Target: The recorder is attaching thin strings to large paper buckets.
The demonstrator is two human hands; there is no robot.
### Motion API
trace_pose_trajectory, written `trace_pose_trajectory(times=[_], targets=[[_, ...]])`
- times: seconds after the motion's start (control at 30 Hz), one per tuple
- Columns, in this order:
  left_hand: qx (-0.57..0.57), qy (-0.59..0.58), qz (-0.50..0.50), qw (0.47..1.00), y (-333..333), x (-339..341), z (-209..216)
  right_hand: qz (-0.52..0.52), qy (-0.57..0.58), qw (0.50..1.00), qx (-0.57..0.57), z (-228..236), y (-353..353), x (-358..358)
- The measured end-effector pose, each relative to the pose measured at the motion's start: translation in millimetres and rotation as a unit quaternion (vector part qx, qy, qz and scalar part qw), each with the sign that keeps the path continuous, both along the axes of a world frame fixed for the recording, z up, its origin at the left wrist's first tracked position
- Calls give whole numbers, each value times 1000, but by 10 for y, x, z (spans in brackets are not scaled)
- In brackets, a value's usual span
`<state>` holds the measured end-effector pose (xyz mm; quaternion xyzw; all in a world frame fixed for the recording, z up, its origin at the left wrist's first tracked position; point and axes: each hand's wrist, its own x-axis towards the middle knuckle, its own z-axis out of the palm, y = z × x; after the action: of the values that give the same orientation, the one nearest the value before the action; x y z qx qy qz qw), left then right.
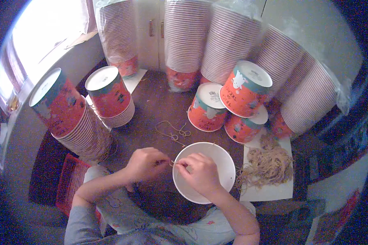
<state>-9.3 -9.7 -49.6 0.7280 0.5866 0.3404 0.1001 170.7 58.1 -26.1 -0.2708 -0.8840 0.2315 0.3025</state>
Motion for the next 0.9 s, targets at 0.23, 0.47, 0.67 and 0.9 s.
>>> trace_pose_trajectory(times=[0.23, 0.47, 0.67, 0.9], targets=[[92, -29, -20, 995, 56, 38, 15, 9, 8, 1000, -12, -18, 0, -19], [34, -134, -43, 989, 45, 89, 19, -9, -19, 999, -44, 6, 1, -12], [-67, -252, -53, 964, 38, 104, 37, -12, 5, 1000, -23, -18, 16, -6], [-162, -310, -19, 937, 53, 100, -17, -12, 2, 1000, -29, -25, 19, -13]])
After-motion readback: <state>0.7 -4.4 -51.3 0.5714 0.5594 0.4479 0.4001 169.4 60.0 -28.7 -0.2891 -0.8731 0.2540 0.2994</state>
